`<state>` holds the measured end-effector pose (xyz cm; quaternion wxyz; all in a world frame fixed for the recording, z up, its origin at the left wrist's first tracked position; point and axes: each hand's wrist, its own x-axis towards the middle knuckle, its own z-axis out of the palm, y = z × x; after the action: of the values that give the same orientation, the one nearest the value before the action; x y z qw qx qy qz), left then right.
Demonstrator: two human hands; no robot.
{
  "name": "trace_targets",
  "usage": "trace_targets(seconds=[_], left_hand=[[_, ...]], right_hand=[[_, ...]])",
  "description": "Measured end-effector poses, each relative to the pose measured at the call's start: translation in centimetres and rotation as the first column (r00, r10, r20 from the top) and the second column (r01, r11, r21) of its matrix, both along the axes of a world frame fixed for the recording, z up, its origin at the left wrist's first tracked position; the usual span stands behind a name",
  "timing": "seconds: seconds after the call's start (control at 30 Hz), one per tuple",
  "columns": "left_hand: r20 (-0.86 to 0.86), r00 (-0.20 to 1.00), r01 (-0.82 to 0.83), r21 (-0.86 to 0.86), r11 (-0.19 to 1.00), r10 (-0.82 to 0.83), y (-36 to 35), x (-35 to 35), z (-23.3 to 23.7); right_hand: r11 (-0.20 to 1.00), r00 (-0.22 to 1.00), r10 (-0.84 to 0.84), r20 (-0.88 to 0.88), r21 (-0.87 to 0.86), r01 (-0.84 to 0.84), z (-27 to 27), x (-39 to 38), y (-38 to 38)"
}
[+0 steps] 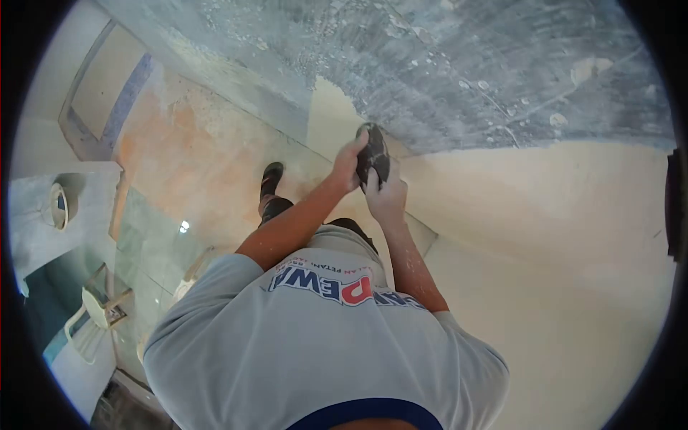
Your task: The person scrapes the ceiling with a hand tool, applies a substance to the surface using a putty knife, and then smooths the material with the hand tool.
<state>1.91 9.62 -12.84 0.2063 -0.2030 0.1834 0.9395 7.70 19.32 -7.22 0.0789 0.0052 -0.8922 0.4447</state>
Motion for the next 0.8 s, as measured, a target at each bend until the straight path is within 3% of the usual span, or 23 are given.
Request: trace_targets(seconds=[0.03,0.1,0.23,0.33,0.37,0.43,0.57,0.6,0.63,0.73,0.8], left_hand=[[-0.008,1.000,-0.017,0.003,1.000,0.017,-0.3,-0.8,-0.3],[-0.019,1.000,-0.018,0.086,0.996,0.020,-1.1,-1.0,-1.5],[-0.082,0.996,-0.018,0.163,0.986,0.032,-0.5,-0.4,-0.8],[-0.063,0.996,-0.065,0.081,0.995,0.071,0.2,-0.9,-0.6],[-0.012,0.997,-0.079,0.018,0.997,0.080,0.0,-0.7,-0.6],[-0.128,0.990,-0.038,0.132,0.991,0.055,-2.4,-2.0,-1.8],[-0.051,0.998,-0.039,-0.002,0.999,0.039,1.0,-0.4,-1.6],[0.018,1.000,-0.012,-0.068,0.998,0.014,1.5,0.3,0.9],[0.010,0.999,-0.031,-0.067,0.997,0.032,0.8,-0.5,1.0],[-0.163,0.987,0.008,0.115,0.993,0.011,-2.5,-1.6,-0.7],[-0.110,0.994,0.000,0.081,0.997,0.009,-1.0,-1.2,-0.8]], right_hand=[[1.000,1.000,0.017,-0.008,0.003,-0.017,0.0,-1.0,-0.4],[0.982,0.997,0.053,0.053,0.178,-0.062,-0.4,-1.5,-0.8],[0.979,0.997,0.003,0.079,0.204,-0.019,0.0,-1.1,0.2],[0.999,0.999,0.029,-0.033,0.029,-0.028,0.7,-0.5,0.8],[0.988,0.999,0.047,0.024,0.147,-0.050,0.2,-1.4,0.0],[0.952,0.995,0.082,0.048,0.290,-0.093,-1.0,-3.2,-1.3],[0.982,0.997,0.076,-0.030,0.178,-0.069,0.2,-0.7,0.4],[0.993,0.999,0.049,-0.018,0.110,-0.046,0.6,0.1,0.9],[0.999,1.000,0.028,-0.004,0.043,-0.028,0.8,0.1,1.3],[0.968,0.998,0.058,0.007,0.245,-0.058,-1.8,-2.2,-1.0],[0.986,0.999,0.034,-0.006,0.161,-0.033,-1.6,-1.6,-0.3]])
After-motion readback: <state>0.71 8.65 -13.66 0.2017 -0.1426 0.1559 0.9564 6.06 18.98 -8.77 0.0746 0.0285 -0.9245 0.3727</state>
